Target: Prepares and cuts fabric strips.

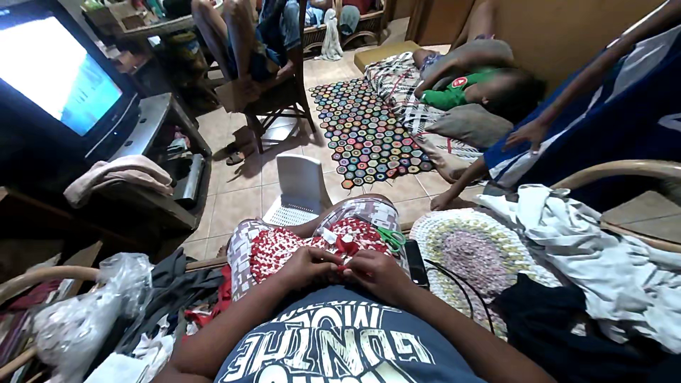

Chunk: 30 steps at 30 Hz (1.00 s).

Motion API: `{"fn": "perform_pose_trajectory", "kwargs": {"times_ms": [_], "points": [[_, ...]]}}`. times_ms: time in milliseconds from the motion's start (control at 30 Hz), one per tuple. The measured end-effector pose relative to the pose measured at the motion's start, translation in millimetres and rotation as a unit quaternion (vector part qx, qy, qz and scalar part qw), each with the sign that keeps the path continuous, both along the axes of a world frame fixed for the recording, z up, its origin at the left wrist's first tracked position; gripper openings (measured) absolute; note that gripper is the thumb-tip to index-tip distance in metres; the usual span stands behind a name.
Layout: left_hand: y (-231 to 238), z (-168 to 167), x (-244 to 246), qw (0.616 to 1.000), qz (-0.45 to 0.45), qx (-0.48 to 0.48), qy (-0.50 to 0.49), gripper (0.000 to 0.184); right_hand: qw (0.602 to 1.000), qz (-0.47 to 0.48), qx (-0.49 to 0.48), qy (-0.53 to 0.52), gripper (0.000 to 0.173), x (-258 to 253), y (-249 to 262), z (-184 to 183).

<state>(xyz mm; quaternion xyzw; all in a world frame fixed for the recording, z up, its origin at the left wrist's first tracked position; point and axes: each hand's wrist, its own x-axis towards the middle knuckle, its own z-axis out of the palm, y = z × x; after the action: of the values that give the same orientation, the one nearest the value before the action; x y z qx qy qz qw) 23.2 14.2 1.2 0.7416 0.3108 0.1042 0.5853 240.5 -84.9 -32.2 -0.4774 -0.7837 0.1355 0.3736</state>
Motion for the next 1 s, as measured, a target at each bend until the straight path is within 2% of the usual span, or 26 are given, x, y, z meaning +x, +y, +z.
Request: {"fn": "perform_pose_trajectory", "kwargs": {"times_ms": [133,267,367,433,467,533,600,633,733,800,867,933,1000], "points": [[-5.8,3.7,0.9,0.988,0.082,-0.129,-0.018,0.023,0.993,-0.04,0.108,-0.029,0.024,-2.5,6.0,-2.3],[-15.7,27.9,2.4,0.967,0.144,-0.196,-0.071,0.024,0.975,-0.112,0.179,-0.074,0.028,-14.1,15.0,12.4],[-19.5,47.5,-4.6,0.969,0.129,-0.163,-0.134,0.027,0.966,-0.114,0.213,-0.094,0.026,-18.1,22.7,37.5],[-18.3,50.7,-11.9,0.978,0.104,-0.073,-0.163,0.035,0.971,-0.078,0.207,-0.088,0.023,-17.1,30.2,52.5],[-16.7,50.1,-14.7,0.982,0.098,-0.019,-0.16,0.038,0.979,-0.053,0.183,-0.078,0.022,-16.3,34.6,57.6],[-13.4,44.2,-18.7,0.985,0.095,0.043,-0.138,0.042,0.997,-0.003,0.059,-0.043,0.021,-14.7,41.3,64.3],[-10.7,30.7,-21.2,0.987,0.098,0.023,-0.128,0.046,0.993,0.042,-0.106,0.008,0.026,-10.6,53.0,58.2],[-9.6,21.4,-21.5,0.987,0.103,-0.004,-0.124,0.046,0.986,0.057,-0.155,0.027,0.027,-8.5,60.3,47.9],[-12.5,0.3,-20.3,0.986,0.124,-0.09,-0.064,0.039,0.975,0.064,-0.208,0.034,0.032,-7.0,68.7,10.2],[-14.9,-1.7,-18.9,0.985,0.126,-0.116,-0.033,0.035,0.983,0.044,-0.174,0.023,0.035,-8.0,61.7,-3.7],[-15.6,0.9,-18.1,0.985,0.114,-0.125,-0.028,0.037,0.998,0.008,-0.057,0.013,0.033,-8.3,50.3,-11.3],[-16.7,1.8,-17.9,0.988,0.105,-0.111,-0.033,0.039,0.996,-0.034,0.079,-0.002,0.028,-7.9,40.7,-13.7],[-16.0,-0.4,-18.1,0.991,0.095,-0.081,-0.047,0.043,0.99,-0.057,0.13,-0.008,0.027,-5.6,29.5,-7.9]]}}
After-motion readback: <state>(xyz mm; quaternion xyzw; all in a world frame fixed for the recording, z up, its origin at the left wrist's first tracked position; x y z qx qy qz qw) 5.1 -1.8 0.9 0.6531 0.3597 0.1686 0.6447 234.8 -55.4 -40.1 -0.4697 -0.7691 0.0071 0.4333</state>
